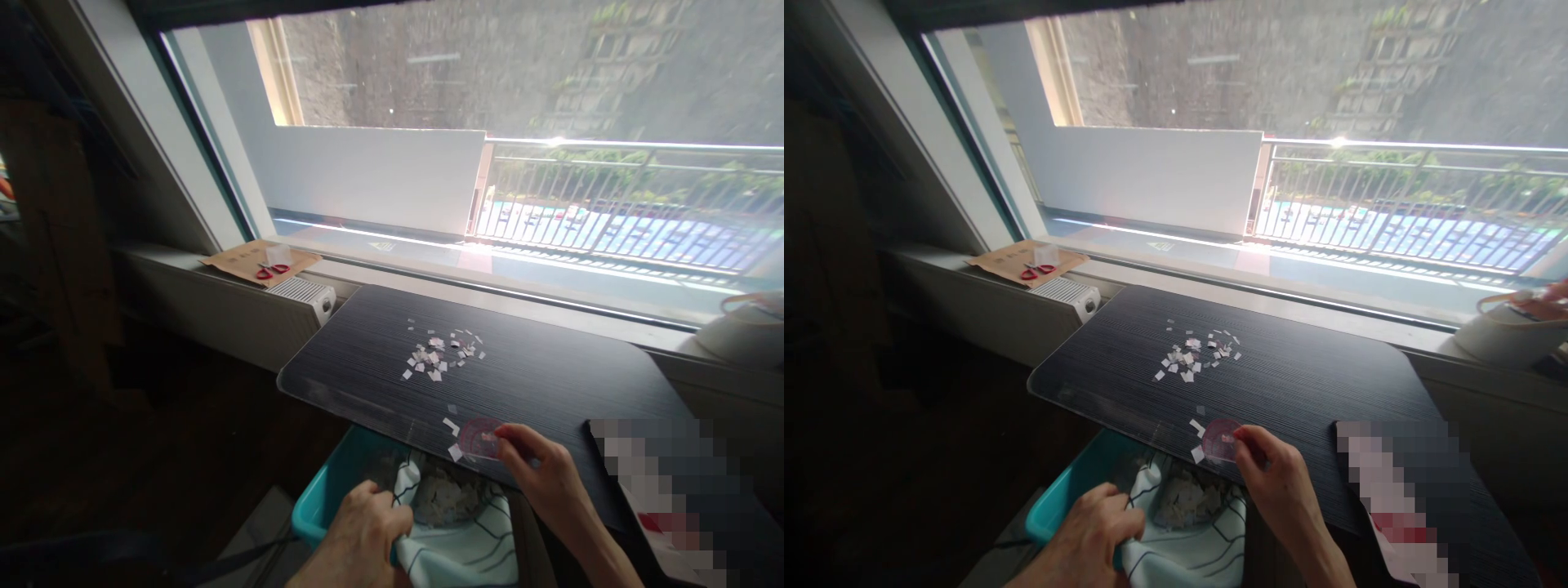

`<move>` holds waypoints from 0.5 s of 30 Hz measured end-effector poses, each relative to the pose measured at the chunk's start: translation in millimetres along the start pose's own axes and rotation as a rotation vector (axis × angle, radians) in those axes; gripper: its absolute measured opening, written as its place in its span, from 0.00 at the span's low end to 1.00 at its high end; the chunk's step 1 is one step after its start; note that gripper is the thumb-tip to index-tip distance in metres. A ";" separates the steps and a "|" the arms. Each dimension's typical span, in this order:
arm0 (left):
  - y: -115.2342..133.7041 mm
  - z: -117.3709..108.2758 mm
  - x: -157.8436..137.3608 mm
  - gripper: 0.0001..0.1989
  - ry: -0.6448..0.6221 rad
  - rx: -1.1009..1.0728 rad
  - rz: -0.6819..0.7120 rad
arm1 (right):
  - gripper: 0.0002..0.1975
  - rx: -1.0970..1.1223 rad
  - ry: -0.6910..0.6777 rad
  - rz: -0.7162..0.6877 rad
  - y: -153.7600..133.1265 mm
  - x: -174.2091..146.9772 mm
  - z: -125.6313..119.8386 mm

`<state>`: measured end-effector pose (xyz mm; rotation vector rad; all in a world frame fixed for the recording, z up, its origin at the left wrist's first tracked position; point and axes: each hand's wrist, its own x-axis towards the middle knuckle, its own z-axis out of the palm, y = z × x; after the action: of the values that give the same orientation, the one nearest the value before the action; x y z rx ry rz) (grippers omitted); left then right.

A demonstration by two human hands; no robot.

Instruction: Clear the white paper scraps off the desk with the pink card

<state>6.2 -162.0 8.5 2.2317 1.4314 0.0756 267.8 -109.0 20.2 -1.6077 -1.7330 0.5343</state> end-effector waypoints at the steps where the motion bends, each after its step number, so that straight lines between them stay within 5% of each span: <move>1: -0.4 0.4 0.3 0.08 0.005 -0.002 0.002 | 0.13 0.012 0.022 0.003 0.5 2.3 1.3; 6: -1.4 0.9 0.3 0.08 0.010 -0.021 -0.002 | 0.14 0.015 0.066 0.004 -0.9 9.5 6.6; 11: -1.9 0.1 -2.6 0.07 0.017 -0.007 -0.007 | 0.12 -0.011 -0.061 -0.007 -7.3 -0.3 1.2; 15: -4.1 3.8 -2.4 0.07 0.019 -0.004 -0.007 | 0.14 0.032 0.022 0.008 -2.6 4.4 6.4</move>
<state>2.7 -164.1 3.9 2.2282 1.4481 0.0968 261.4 -104.0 18.7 -1.5928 -1.6942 0.5432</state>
